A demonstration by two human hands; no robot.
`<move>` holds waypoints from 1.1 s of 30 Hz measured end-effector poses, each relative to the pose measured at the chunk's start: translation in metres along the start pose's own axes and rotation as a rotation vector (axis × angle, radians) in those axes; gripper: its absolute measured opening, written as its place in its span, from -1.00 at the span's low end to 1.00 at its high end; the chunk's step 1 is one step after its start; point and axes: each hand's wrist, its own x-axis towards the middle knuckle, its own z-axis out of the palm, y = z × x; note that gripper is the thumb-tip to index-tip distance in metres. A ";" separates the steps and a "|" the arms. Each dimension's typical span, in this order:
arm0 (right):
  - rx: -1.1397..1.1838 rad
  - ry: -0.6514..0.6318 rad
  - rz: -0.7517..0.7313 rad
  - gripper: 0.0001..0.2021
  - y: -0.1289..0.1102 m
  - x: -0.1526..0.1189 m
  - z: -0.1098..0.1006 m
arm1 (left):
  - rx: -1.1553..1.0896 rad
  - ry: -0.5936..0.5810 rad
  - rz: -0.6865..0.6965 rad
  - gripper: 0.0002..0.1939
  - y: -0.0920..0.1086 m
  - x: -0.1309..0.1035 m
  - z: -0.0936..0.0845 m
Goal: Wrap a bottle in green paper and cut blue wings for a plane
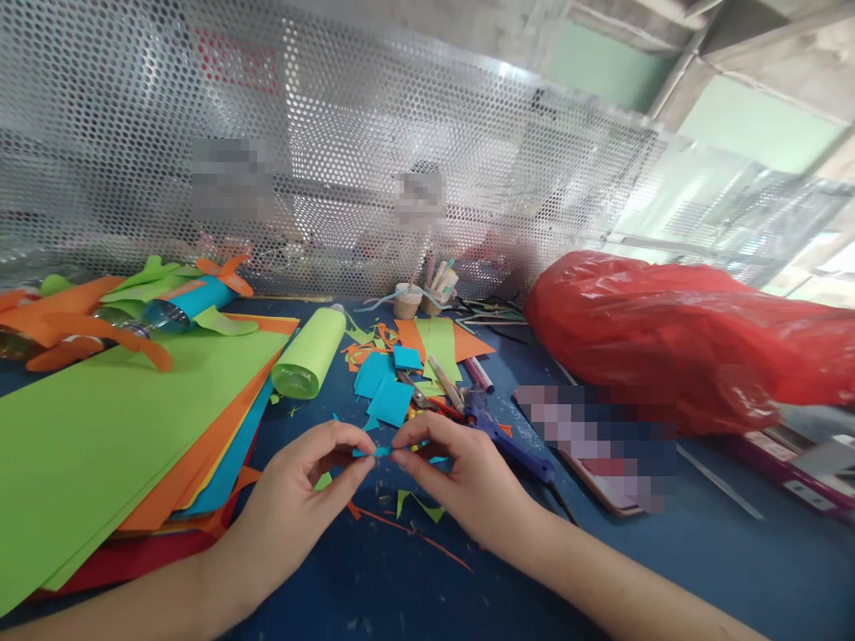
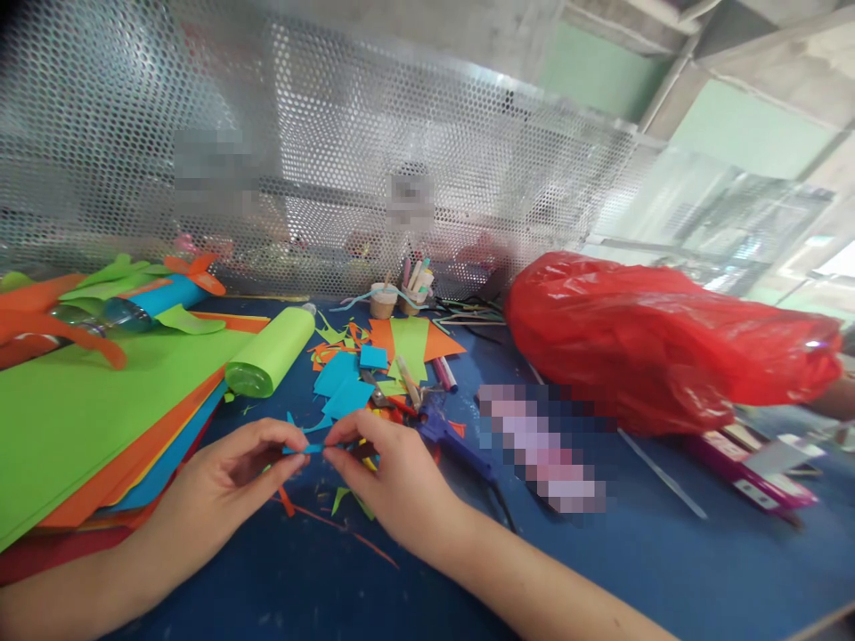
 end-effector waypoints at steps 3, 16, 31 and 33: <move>-0.008 -0.015 0.030 -0.93 0.001 0.001 0.001 | -0.049 0.002 -0.086 -0.93 0.000 0.003 0.000; -0.233 0.001 0.004 -0.81 0.012 0.002 0.001 | -0.180 0.155 -0.203 -0.80 0.001 0.012 -0.003; -0.564 -0.116 -0.203 -0.77 0.022 0.008 0.005 | -0.214 0.187 -0.238 -0.80 -0.002 0.015 -0.004; -0.634 -0.150 -0.154 -0.74 0.024 0.008 0.006 | -0.220 0.188 -0.241 -0.80 -0.002 0.015 -0.004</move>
